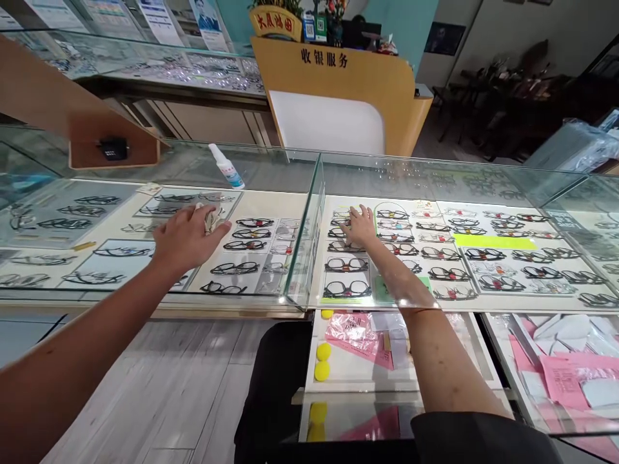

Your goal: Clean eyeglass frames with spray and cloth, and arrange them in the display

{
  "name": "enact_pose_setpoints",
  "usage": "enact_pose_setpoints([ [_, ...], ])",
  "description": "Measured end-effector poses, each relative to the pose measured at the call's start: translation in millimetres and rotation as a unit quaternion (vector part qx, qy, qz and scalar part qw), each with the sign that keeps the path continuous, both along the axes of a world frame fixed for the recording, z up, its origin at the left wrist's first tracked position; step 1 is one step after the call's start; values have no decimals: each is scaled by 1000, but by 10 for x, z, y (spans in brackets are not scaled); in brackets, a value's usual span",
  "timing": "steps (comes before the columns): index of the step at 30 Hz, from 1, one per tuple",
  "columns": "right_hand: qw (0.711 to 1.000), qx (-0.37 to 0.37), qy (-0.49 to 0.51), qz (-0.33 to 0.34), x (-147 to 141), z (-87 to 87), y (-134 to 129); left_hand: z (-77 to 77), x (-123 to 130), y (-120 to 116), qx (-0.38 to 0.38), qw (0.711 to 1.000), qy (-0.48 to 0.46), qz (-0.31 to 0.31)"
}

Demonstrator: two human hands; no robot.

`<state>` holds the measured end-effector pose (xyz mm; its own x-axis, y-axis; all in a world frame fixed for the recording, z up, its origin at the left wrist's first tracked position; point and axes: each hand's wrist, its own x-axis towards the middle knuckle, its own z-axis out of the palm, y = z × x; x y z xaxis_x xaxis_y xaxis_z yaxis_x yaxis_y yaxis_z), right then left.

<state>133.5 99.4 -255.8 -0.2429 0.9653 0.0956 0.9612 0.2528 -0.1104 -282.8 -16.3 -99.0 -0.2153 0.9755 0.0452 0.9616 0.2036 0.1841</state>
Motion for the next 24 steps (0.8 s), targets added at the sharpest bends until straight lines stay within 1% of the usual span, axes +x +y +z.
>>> enact_pose_setpoints([
  [3,1000,-12,6,12,33,-34,245,-7,-15,7,-1,1000,4,0],
  [7,999,-30,23,16,40,-115,461,-18,-28,14,-5,1000,3,4],
  [11,998,-47,41,16,21,-203,591,-19,-24,21,-12,1000,7,16],
  [14,997,-50,55,15,1,-217,615,-17,-24,26,-14,1000,6,17],
  [17,997,-34,73,6,-40,-157,530,-12,-25,29,-20,1000,5,12],
  [19,996,-11,86,-3,-96,-88,389,-7,-22,29,-21,1000,5,9],
  [21,995,11,99,-10,-184,-12,183,-1,-15,28,-18,1000,4,7],
  [24,993,26,113,-6,-359,93,-214,14,0,24,-15,1000,3,3],
])
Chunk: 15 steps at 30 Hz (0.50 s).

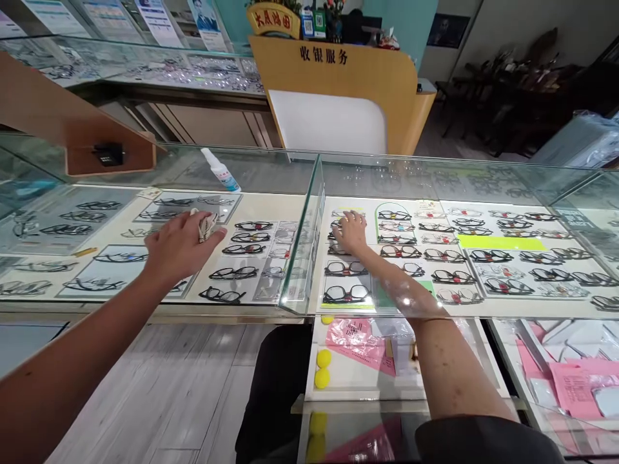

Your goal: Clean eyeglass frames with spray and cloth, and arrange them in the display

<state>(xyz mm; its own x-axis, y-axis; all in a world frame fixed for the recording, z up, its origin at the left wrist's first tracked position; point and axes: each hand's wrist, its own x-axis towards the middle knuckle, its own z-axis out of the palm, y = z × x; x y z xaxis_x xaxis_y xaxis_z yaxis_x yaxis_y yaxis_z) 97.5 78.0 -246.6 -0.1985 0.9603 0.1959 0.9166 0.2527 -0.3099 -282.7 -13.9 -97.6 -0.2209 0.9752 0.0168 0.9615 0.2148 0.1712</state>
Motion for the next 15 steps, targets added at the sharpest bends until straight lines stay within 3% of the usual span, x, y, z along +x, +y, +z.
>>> enact_pose_setpoints([
  [8,994,-51,-4,93,-358,257,-1254,73,45,-50,10,1000,-6,-11],
  [12,977,-124,-19,170,-238,468,-2051,89,57,-56,2,1000,0,-17],
  [15,944,-215,-41,245,-12,796,-2590,99,75,-53,3,1000,8,-19],
])
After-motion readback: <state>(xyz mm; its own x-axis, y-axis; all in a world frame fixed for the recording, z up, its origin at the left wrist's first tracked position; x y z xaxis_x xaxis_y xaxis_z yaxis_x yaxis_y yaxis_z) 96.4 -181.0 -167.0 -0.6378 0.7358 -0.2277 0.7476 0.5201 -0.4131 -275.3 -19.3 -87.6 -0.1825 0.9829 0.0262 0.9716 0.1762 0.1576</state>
